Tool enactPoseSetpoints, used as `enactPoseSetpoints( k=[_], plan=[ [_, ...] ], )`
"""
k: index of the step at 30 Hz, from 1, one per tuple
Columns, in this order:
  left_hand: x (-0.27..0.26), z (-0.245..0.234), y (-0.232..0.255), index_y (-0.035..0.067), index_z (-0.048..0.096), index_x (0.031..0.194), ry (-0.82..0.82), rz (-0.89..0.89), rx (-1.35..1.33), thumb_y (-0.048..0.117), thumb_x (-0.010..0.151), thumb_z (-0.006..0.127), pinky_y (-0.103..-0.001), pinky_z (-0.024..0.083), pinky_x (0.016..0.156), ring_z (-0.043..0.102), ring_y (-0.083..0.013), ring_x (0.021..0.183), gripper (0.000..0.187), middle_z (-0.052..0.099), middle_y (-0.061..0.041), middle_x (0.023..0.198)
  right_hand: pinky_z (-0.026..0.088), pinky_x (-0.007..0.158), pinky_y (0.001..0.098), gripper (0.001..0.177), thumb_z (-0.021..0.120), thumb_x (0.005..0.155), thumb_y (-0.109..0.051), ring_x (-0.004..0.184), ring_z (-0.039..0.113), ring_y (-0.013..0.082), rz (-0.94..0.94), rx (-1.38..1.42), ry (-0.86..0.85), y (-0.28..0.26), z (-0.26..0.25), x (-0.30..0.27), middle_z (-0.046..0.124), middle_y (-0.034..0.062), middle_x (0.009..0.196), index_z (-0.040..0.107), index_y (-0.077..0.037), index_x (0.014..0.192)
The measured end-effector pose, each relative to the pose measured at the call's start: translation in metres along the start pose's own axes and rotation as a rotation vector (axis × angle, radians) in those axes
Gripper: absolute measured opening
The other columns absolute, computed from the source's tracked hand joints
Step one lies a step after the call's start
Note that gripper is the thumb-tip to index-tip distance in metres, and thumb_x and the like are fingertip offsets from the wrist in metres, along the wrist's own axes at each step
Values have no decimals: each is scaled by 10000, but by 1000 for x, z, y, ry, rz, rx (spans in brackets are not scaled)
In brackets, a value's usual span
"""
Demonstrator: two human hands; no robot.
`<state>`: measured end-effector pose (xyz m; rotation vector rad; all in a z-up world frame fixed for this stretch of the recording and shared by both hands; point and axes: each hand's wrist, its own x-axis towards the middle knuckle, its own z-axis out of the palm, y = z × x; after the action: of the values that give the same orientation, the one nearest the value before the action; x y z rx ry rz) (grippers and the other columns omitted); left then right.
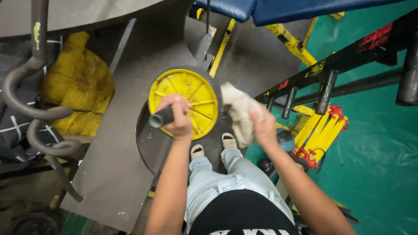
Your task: Cleaning gym equipment, including metal parts and an ab wheel, using a cloth.
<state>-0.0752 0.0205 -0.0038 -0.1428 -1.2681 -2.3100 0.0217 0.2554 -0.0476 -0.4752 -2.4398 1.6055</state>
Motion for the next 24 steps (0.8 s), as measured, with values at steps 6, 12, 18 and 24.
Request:
enactPoseSetpoints(
  k=[6,12,18,24],
  plan=[
    [3,-27,3,54,473,830,212,-11,54,-36,954,536,-333,487,606,481,-157,578,165,498,-50,670,377,1265,355,670,550,1046,-356,1494,460,219,-459,407,-102,-147,24,7,416,124,1648,379,-13,1596],
    [5,-30,19,70,439,780,273,0,-10,18,944,530,-343,467,615,478,-168,555,195,486,-56,636,332,1260,508,627,842,780,-72,1505,352,411,-870,-250,-19,-162,78,-33,364,178,1614,637,-129,1370],
    [23,-61,20,76,451,698,539,-87,-142,67,966,520,-345,478,691,505,-191,593,277,502,-77,626,318,1313,536,634,684,761,64,1533,417,373,-1090,-222,-350,-51,55,-18,412,146,1621,711,-209,1333],
    [11,-43,18,99,465,689,335,-99,-130,96,954,518,-345,497,674,497,-189,514,270,481,-47,560,351,1250,356,487,552,1038,-151,1498,460,276,-402,238,-110,-114,31,-5,463,185,1619,506,-52,1513]
  ],
)
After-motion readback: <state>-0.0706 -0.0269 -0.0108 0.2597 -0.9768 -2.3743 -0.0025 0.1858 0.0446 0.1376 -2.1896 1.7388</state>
